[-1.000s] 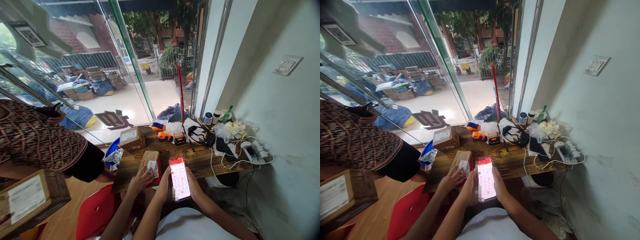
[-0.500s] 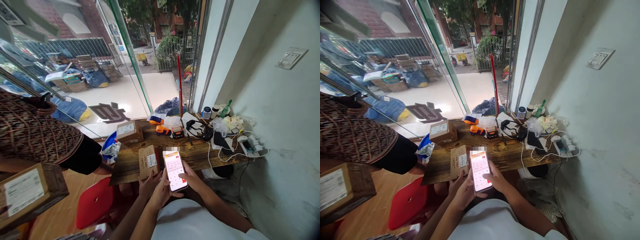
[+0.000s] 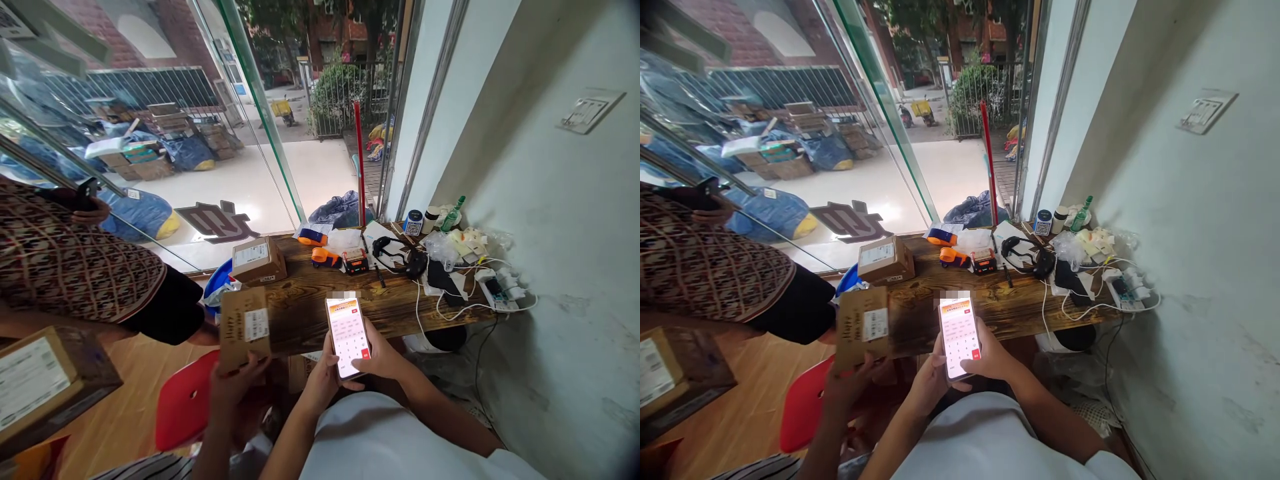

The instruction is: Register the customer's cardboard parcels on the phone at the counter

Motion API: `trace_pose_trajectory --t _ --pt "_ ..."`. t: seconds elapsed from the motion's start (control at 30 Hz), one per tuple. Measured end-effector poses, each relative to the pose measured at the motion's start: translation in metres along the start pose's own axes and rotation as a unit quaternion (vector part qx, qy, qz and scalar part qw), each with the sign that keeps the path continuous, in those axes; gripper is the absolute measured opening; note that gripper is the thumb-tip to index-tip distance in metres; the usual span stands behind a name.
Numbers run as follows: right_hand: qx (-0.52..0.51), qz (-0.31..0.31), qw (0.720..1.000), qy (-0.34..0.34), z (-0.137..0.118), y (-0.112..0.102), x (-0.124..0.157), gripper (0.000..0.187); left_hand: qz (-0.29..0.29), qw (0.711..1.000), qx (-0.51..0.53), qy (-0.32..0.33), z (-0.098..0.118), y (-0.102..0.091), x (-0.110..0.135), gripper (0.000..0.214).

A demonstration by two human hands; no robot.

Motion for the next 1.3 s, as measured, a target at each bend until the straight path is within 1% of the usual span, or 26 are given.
trace_pose_trajectory --t 0.07,0.13,0.23,0.3,0.5,0.6,0.7,0.77,0.83,0.9,0.97,1.0,1.07,1.13,1.23,1.3 --pt "0.017 -0.003 1.000 0.002 0.003 0.001 0.001 0.077 0.016 0.999 0.025 -0.014 -0.003 -0.001 0.000 0.090" --pt "0.010 -0.003 1.000 0.011 0.006 0.002 0.000 0.073 0.029 0.998 0.047 -0.026 -0.005 -0.002 0.000 0.093" --pt "-0.042 0.018 0.998 0.037 0.011 0.004 -0.003 0.053 0.037 0.998 0.054 -0.024 -0.004 -0.001 -0.001 0.097" --pt "-0.070 0.040 0.995 0.056 0.014 0.004 -0.004 0.043 0.045 0.998 0.043 -0.019 -0.001 0.002 -0.001 0.097" --pt "-0.153 0.067 0.983 0.074 0.023 0.008 -0.004 0.043 0.094 0.996 -0.010 -0.003 0.008 0.013 0.000 0.081" --pt "-0.177 0.115 0.972 0.103 0.033 0.005 -0.007 0.037 0.100 0.995 -0.019 -0.007 0.006 0.013 0.000 0.081" --pt "-0.187 0.176 0.958 0.128 0.039 -0.001 -0.012 0.034 0.076 0.997 -0.008 -0.013 0.003 0.011 -0.002 0.083" --pt "-0.175 0.222 0.949 0.143 0.041 -0.006 -0.014 0.038 0.053 0.998 0.003 -0.019 0.000 0.011 -0.003 0.085" --pt "-0.150 0.258 0.942 0.156 0.040 -0.010 -0.015 0.042 0.041 0.999 0.003 -0.023 -0.002 0.013 -0.003 0.088" --pt "-0.126 0.270 0.941 0.159 0.039 -0.012 -0.015 0.045 0.039 0.999 -0.001 -0.020 -0.003 0.014 -0.003 0.090" --pt "-0.102 0.266 0.948 0.139 0.034 -0.012 -0.012 0.048 0.040 0.999 0.003 -0.008 -0.002 0.016 -0.003 0.091" --pt "-0.082 0.264 0.954 0.115 0.030 -0.012 -0.010 0.049 0.042 0.999 0.007 -0.003 -0.002 0.017 -0.002 0.090" --pt "-0.014 0.259 0.965 0.043 0.017 -0.012 -0.002 0.049 0.051 0.999 0.010 0.003 -0.001 0.017 -0.002 0.088" --pt "0.078 0.245 0.965 -0.046 0.001 -0.012 0.009 0.050 0.062 0.998 0.012 0.009 0.002 0.017 -0.001 0.085" --pt "0.225 0.194 0.943 -0.152 -0.017 -0.007 0.025 0.054 0.073 0.997 0.030 0.026 0.006 0.016 0.001 0.084" --pt "0.295 0.163 0.921 -0.193 -0.021 -0.005 0.032 0.055 0.071 0.996 0.045 0.026 0.007 0.016 0.002 0.083"
Point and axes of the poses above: each hand's wrist, its own x-axis away from the middle knuckle, its own y-axis out of the palm, z = x × y, the point moved 6 cm from there along -x, towards the middle knuckle, and after that the axes turned 7 degrees about x, right-handed, at the moved point
